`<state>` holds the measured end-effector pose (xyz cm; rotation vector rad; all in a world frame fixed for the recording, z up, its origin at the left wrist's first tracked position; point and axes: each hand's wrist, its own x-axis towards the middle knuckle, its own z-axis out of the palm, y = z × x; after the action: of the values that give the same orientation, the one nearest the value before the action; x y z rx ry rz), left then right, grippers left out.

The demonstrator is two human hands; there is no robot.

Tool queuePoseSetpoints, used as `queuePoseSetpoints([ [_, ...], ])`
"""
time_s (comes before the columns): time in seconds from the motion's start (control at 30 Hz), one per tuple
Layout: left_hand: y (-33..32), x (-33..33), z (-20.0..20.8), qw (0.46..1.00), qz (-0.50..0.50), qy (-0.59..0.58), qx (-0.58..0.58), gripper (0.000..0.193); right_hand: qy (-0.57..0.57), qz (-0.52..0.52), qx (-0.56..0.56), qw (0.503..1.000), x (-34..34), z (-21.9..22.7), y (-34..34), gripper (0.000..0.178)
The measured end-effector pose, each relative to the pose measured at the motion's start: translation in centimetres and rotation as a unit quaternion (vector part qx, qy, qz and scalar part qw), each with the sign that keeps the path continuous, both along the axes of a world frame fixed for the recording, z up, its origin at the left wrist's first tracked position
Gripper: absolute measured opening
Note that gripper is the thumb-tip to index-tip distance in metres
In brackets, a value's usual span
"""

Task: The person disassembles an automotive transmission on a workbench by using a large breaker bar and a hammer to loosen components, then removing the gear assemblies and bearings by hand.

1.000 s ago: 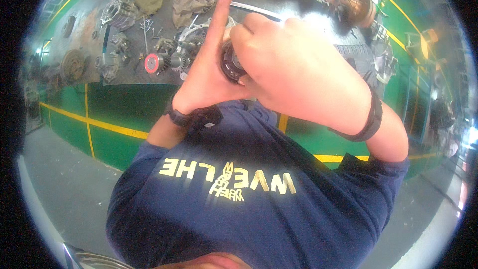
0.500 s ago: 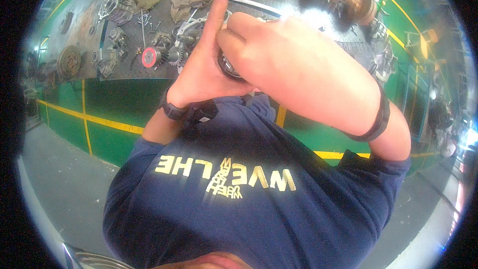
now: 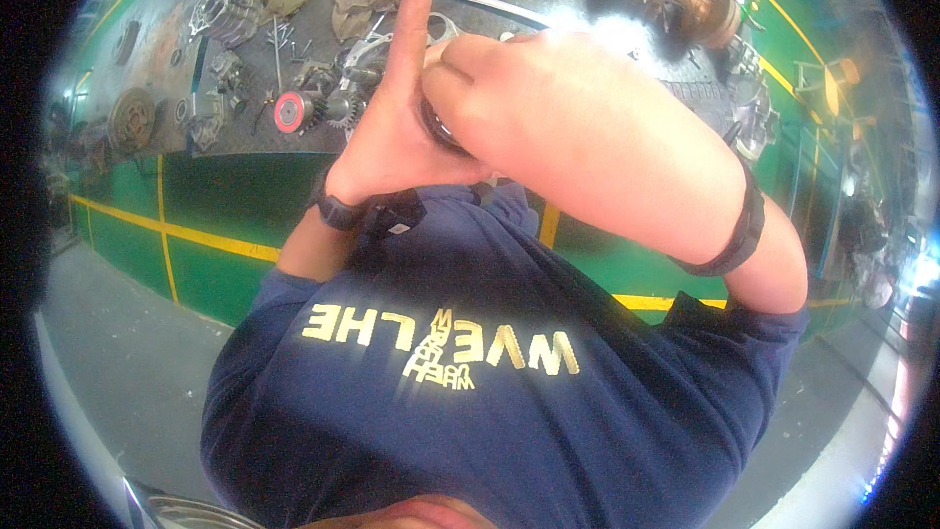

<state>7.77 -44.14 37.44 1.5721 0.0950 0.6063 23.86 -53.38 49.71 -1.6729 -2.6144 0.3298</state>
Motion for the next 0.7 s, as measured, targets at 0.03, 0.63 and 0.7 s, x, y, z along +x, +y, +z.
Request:
queuePoseSetpoints([
  [0.03,0.1,0.0,-0.1,0.999,-0.002,0.006,-0.032,0.142,0.008,-0.009,-0.007,1.000,0.0,0.0,0.3,0.044],
  [0.63,-1.2,-3.2,-6.4,0.981,0.165,0.095,-0.025,0.127,0.476,-0.358,-0.100,0.797,9.4,-14.6,-3.1,0.046],
  [0.7,-2.0,-4.4,-7.7,0.972,0.182,0.134,-0.068,0.120,0.495,-0.364,-0.127,0.779,8.8,-16.5,-1.7,0.040],
])
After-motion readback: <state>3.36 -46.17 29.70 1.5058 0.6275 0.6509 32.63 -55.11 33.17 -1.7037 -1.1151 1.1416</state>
